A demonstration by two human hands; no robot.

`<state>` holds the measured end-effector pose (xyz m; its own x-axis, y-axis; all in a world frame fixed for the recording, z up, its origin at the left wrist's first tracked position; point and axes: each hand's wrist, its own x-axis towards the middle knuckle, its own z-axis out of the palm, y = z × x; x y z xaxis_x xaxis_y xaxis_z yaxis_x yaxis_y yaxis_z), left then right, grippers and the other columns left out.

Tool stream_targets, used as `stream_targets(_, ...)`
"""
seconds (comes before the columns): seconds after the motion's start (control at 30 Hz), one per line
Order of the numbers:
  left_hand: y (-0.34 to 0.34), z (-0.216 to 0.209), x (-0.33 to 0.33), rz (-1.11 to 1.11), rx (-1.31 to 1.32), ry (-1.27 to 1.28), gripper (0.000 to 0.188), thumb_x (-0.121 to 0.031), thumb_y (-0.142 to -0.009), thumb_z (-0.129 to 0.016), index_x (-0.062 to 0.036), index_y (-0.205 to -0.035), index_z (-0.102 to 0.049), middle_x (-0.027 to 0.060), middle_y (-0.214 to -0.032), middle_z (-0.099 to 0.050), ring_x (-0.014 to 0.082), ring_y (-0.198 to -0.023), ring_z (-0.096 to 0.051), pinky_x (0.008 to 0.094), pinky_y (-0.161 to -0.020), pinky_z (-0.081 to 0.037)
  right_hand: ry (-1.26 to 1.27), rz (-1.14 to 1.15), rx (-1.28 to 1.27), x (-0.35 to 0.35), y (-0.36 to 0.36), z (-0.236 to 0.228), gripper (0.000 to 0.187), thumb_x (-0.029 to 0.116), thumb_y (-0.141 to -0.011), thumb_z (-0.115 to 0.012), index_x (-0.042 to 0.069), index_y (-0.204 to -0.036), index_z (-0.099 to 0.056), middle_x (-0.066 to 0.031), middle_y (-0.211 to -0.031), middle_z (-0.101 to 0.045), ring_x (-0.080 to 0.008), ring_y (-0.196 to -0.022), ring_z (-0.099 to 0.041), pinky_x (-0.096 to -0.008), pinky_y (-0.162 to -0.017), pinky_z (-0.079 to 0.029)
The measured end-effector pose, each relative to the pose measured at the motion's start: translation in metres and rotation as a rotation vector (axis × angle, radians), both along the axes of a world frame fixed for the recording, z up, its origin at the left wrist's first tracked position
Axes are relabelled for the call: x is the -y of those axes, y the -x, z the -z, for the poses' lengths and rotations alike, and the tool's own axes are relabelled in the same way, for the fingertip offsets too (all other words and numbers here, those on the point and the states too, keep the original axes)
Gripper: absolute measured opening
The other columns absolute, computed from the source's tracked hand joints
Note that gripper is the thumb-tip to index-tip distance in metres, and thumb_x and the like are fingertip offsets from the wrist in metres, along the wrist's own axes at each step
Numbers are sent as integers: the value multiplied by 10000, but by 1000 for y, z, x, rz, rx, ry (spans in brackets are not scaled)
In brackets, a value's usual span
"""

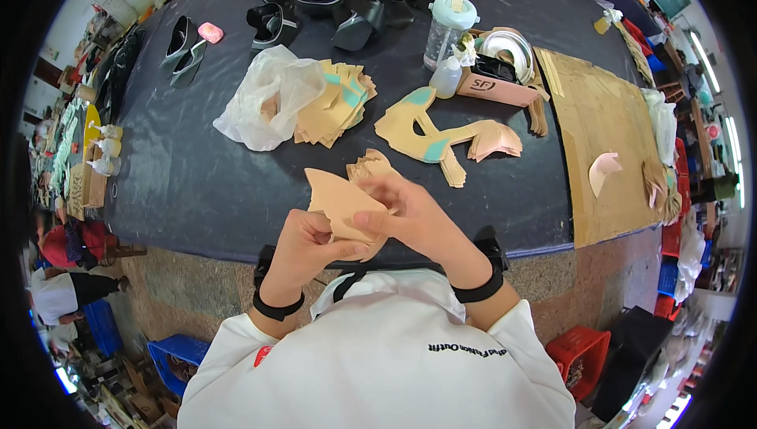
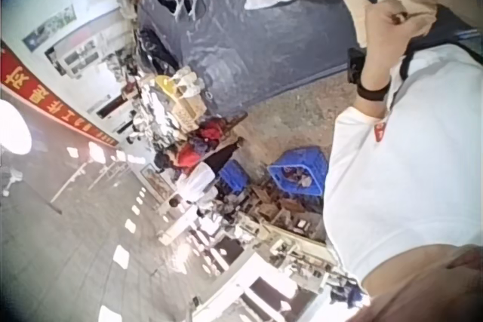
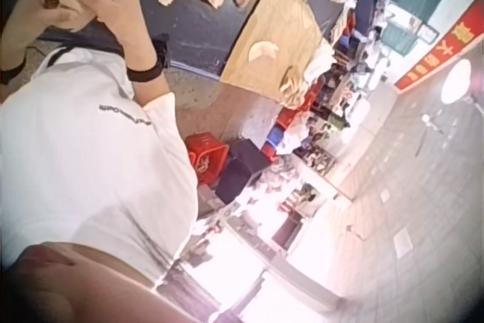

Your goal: Inspecting and sorting pre-cut shoe components on a production table.

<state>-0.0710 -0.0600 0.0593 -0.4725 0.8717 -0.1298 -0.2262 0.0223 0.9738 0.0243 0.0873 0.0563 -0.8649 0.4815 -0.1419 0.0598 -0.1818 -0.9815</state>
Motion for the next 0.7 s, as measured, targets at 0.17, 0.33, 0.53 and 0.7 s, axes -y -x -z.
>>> stream_targets(0.17, 9, 16, 6, 31, 95, 66, 104, -46, -730, -707, 37, -786, -678, 4, -653, -614, 10, -580, -468, 179, -501, -355, 680, -151, -48, -2, -3, -5, 267, 117, -866, -557, -42, -1079, -535, -81, -964, -614, -126, -835, -612, -254, -731, -498)
stream_targets(0.33, 5, 15, 5, 14, 140, -155, 113, -38, -726, -707, 35, -807, -680, 8, -669, -622, 15, -580, -479, 172, -496, -356, 870, -178, 162, 3, 3, -2, 253, 133, -861, -574, -44, -1038, -543, -86, -946, -608, -136, -829, -613, -251, -718, -497)
stream_targets(0.53, 6, 14, 2, -56, 87, 6, 116, -47, -727, -704, 13, -826, -689, 1, -666, -619, 15, -579, -485, 167, -494, -353, -702, 38, -81, -8, -1, -15, 274, 46, -731, -692, 37, -989, -601, -49, -860, -601, -129, -781, -572, -254, -655, -466)
stream_targets(0.7, 13, -2, 1, 23, -44, 123, 99, -11, -700, -720, 20, -791, -695, -23, -634, -598, 3, -560, -421, 176, -461, -292, -817, -327, -149, -12, -5, -31, 135, 72, -730, -682, 59, -865, -680, -48, -780, -591, -197, -737, -562, -283, -622, -458)
